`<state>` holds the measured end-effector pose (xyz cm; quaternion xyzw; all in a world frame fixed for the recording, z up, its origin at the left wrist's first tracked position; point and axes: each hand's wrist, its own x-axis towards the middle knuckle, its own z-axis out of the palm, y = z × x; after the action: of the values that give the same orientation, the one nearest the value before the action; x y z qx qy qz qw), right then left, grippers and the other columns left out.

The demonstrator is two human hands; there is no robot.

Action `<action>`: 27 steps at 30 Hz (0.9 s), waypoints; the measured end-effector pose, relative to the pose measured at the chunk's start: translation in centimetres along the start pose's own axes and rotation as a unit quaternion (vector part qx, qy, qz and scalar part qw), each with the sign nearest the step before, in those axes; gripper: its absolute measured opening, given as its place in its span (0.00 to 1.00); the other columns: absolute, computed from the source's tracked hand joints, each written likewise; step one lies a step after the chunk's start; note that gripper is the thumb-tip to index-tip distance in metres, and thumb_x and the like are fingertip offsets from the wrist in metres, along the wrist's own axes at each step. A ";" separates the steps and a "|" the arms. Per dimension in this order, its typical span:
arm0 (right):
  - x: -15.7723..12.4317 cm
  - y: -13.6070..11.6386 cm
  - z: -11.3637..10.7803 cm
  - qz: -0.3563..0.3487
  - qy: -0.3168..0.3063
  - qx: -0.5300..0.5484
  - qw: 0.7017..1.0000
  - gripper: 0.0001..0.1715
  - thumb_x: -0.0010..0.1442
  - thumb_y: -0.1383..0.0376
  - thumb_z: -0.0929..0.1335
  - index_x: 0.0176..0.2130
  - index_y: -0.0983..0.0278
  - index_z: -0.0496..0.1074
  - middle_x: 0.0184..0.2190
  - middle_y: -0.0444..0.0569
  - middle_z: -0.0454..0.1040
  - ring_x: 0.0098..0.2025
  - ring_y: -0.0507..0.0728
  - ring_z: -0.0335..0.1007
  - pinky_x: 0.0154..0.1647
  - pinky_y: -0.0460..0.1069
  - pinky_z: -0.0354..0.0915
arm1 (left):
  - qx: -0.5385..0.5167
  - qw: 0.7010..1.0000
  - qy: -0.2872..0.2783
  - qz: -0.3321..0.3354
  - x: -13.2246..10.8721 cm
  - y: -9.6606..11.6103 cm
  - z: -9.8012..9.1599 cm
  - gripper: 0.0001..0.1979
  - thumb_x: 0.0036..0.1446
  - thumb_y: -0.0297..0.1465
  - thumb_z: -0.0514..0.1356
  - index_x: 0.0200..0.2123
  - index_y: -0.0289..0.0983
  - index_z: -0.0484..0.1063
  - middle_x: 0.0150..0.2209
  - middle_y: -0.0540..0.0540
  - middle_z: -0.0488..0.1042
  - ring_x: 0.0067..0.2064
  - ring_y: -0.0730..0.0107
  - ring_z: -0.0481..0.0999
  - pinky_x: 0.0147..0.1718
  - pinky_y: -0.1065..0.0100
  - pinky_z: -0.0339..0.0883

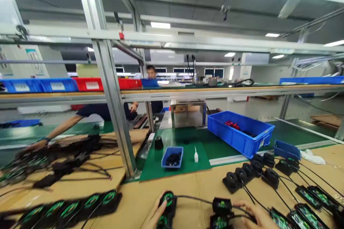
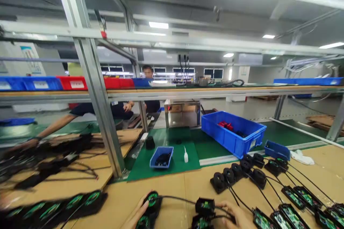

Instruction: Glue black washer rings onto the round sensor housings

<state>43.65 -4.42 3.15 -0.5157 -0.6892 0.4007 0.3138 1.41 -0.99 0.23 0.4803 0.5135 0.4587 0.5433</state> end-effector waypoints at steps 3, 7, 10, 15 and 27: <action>-1.4 3.0 -1.4 0.037 0.053 -0.109 0.992 0.33 0.58 0.50 0.65 0.56 0.63 0.75 0.58 0.59 0.75 0.62 0.69 0.69 0.67 0.63 0.62 | -0.012 0.999 0.030 -0.020 -2.2 -0.2 3.7 0.49 0.46 0.68 0.60 0.62 0.41 0.69 0.71 0.41 0.59 0.75 0.49 0.47 0.73 0.53 0.41; -1.6 3.3 -1.0 0.007 0.078 -0.216 0.973 0.30 0.62 0.54 0.64 0.59 0.61 0.72 0.61 0.57 0.72 0.63 0.67 0.67 0.66 0.65 0.63 | -0.002 0.998 0.055 -0.025 -3.3 -1.4 6.5 0.43 0.59 0.64 0.53 0.68 0.43 0.60 0.73 0.43 0.55 0.74 0.53 0.51 0.72 0.53 0.48; 0.7 0.5 -0.1 -0.051 0.088 -0.211 0.972 0.25 0.63 0.59 0.62 0.57 0.61 0.72 0.57 0.57 0.73 0.62 0.67 0.68 0.63 0.66 0.65 | 0.046 0.995 0.090 0.000 -2.8 -1.4 6.6 0.38 0.66 0.59 0.43 0.70 0.42 0.55 0.72 0.40 0.56 0.72 0.54 0.57 0.68 0.51 0.58; 9.3 -3.2 0.9 -0.067 0.066 -0.155 0.983 0.21 0.63 0.60 0.64 0.54 0.61 0.72 0.51 0.55 0.76 0.53 0.64 0.72 0.58 0.63 0.68 | 0.230 0.957 0.110 0.139 2.6 3.3 1.8 0.30 0.66 0.56 0.50 0.56 0.41 0.71 0.60 0.39 0.71 0.65 0.51 0.65 0.67 0.48 0.54; 26.6 -0.8 5.7 0.014 0.064 -0.134 0.989 0.23 0.66 0.59 0.72 0.57 0.64 0.69 0.50 0.52 0.73 0.47 0.59 0.73 0.50 0.59 0.73 | 0.617 0.733 -0.076 0.275 18.9 10.2 -3.0 0.05 0.63 0.31 0.62 0.42 0.39 0.77 0.45 0.41 0.77 0.52 0.52 0.70 0.52 0.52 0.58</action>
<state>31.27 19.77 1.60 -0.5872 -0.7080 0.2754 0.2794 -0.64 19.09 8.15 0.8637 0.4863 0.1319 0.0153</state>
